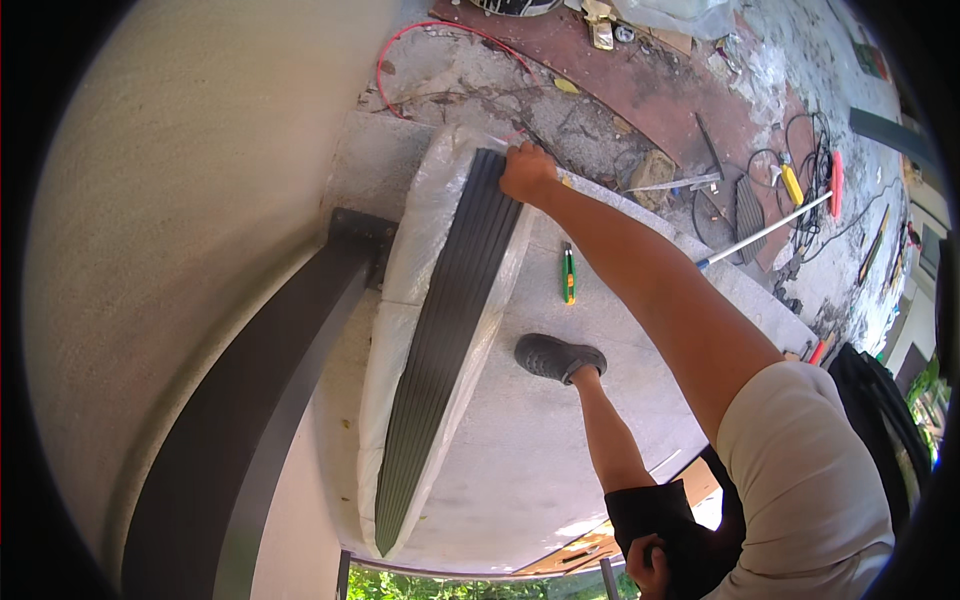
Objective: The person measures a board with a tape measure, cuts it using a miter saw, and then places it into position on a floor alongside other boards.
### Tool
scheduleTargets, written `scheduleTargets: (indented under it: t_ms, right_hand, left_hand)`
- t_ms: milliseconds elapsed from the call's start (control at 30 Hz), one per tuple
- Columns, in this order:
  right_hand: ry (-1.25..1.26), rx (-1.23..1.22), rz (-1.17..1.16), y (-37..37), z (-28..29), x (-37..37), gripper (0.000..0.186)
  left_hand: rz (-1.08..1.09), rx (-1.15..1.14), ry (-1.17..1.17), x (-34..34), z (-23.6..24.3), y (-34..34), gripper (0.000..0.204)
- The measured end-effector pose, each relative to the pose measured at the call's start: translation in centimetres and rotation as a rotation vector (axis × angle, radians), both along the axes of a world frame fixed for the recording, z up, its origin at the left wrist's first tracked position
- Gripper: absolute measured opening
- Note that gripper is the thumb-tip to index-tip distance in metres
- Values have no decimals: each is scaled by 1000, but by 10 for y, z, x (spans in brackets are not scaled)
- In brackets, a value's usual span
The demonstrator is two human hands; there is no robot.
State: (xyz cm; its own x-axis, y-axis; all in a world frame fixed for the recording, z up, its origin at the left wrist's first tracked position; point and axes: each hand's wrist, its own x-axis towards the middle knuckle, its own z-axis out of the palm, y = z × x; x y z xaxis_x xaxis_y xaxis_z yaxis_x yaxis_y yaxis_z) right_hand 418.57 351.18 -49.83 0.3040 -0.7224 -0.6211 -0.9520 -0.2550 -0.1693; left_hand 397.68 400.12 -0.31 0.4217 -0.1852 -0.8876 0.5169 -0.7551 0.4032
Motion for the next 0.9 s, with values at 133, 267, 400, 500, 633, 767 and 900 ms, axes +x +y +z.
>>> scheduleTargets:
  t_ms: [133,267,400,500,633,767,900]
  right_hand:
    - [23,-25,-16,-5,17,-18,47]
    - [-179,36,-25,-3,30,-39,47]
    - [-131,53,-107,12,14,-73,46]
    - [-25,82,-93,19,-23,-160,47]
    - [-46,116,-70,40,-26,-222,39]
    - [-112,201,-154,43,-44,-253,40]
    - [-299,250,-244,33,-68,-293,46]
  left_hand:
    - [-154,-73,-109,20,-2,-9,23]
    - [-144,-37,-111,31,-4,-24,23]
    - [-175,-36,-126,20,-4,-13,23]
    - [-193,-102,-154,15,-9,-17,24]
    - [-102,-21,-88,4,2,-17,26]
    - [-78,16,-79,-12,1,-11,25]
    - [-93,11,-63,-5,1,-45,22]
